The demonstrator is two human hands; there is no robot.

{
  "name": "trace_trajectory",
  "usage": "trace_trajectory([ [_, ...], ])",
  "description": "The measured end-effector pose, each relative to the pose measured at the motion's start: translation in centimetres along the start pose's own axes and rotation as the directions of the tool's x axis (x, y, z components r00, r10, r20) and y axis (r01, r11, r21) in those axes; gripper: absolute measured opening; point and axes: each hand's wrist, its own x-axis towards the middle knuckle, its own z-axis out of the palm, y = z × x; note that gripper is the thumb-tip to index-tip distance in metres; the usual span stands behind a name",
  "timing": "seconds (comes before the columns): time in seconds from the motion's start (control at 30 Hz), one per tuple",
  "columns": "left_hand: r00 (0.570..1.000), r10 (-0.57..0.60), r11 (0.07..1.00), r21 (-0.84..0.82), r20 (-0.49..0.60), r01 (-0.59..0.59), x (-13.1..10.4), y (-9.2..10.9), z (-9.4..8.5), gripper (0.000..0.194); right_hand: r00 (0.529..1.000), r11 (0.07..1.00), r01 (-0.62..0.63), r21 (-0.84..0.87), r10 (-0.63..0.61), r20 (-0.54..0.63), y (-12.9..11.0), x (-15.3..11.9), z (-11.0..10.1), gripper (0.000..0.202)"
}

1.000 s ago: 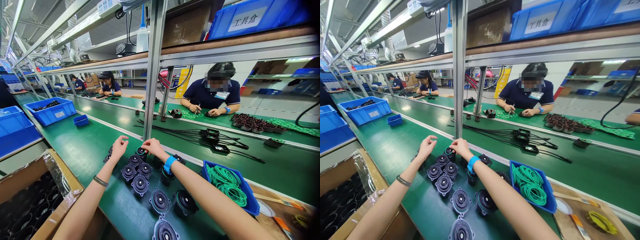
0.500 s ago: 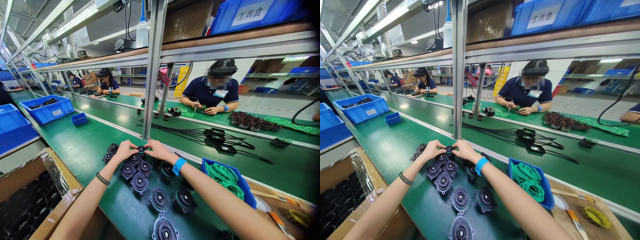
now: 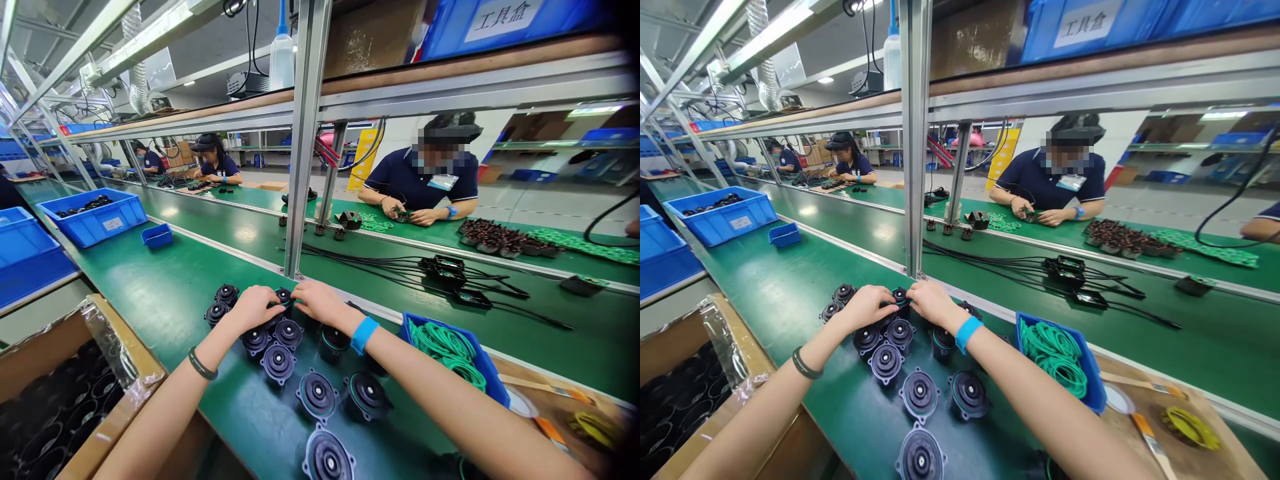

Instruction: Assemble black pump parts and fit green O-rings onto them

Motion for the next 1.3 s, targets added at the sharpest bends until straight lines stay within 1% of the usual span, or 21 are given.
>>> trace_trajectory([
  [0.13, 0.999, -0.041, 0.999, 0.020, -0.024, 0.041, -0.1, 0.0, 0.5, 0.025, 0.994, 0.990, -0.097, 0.105, 0.101, -0.038, 0.2, 1.3, 0.2, 0.025],
  [0.27, 0.995, -0.092, 0.996, 0.011, -0.042, 0.092, 0.8, -1.0, 0.8, 0.028, 0.995, 0.974, -0.098, 0.206, 0.100, 0.000, 0.4, 2.2, 0.5, 0.028],
  [0.4, 0.996, -0.087, 0.996, -0.033, -0.032, 0.085, 2.1, -2.3, 0.8, 0.029, 0.996, 0.966, -0.090, 0.241, 0.085, 0.029, 0.9, 2.1, 0.9, 0.029],
  [0.5, 0.998, -0.064, 0.996, -0.065, -0.015, 0.063, 3.0, -3.0, 0.6, 0.024, 0.996, 0.969, -0.089, 0.229, 0.084, 0.030, 1.4, 2.2, 1.3, 0.029],
  [0.6, 0.999, -0.051, 0.995, -0.082, -0.006, 0.050, 3.3, -3.4, 0.2, 0.023, 0.997, 0.975, -0.075, 0.207, 0.073, 0.020, 1.8, 2.6, 1.5, 0.031],
  [0.63, 0.999, -0.048, 0.995, -0.087, -0.003, 0.048, 3.3, -3.4, 0.2, 0.026, 0.998, 0.978, -0.064, 0.201, 0.062, 0.016, 1.8, 2.7, 1.6, 0.032],
  [0.73, 0.999, -0.050, 0.993, -0.104, 0.000, 0.050, 3.1, -3.5, 0.1, 0.044, 0.999, 0.984, -0.035, 0.176, 0.034, 0.007, 1.9, 2.9, 1.9, 0.036],
  [0.8, 0.998, -0.058, 0.992, -0.115, -0.005, 0.057, 2.9, -3.4, 0.1, 0.049, 0.999, 0.988, -0.037, 0.152, 0.038, -0.003, 1.9, 2.9, 2.1, 0.035],
  [0.93, 0.997, -0.070, 0.990, -0.122, -0.024, 0.067, 2.8, -3.5, 0.4, 0.046, 0.997, 0.993, -0.070, 0.098, 0.074, -0.031, 1.7, 2.4, 2.3, 0.030],
  [1.07, 0.996, -0.082, 0.991, -0.109, -0.048, 0.076, 2.4, -3.4, 0.6, 0.040, 0.994, 0.994, -0.087, 0.061, 0.090, -0.053, 1.3, 1.7, 1.9, 0.027],
  [1.17, 0.994, -0.082, 0.993, -0.095, -0.067, 0.075, 2.0, -3.2, 0.8, 0.031, 0.995, 0.996, -0.076, 0.053, 0.079, -0.061, 0.8, 1.3, 1.5, 0.023],
  [1.3, 0.992, -0.098, 0.993, -0.080, -0.083, 0.092, 1.7, -3.2, 0.9, 0.029, 0.997, 0.998, -0.050, 0.046, 0.053, -0.050, 0.5, 1.2, 1.4, 0.020],
])
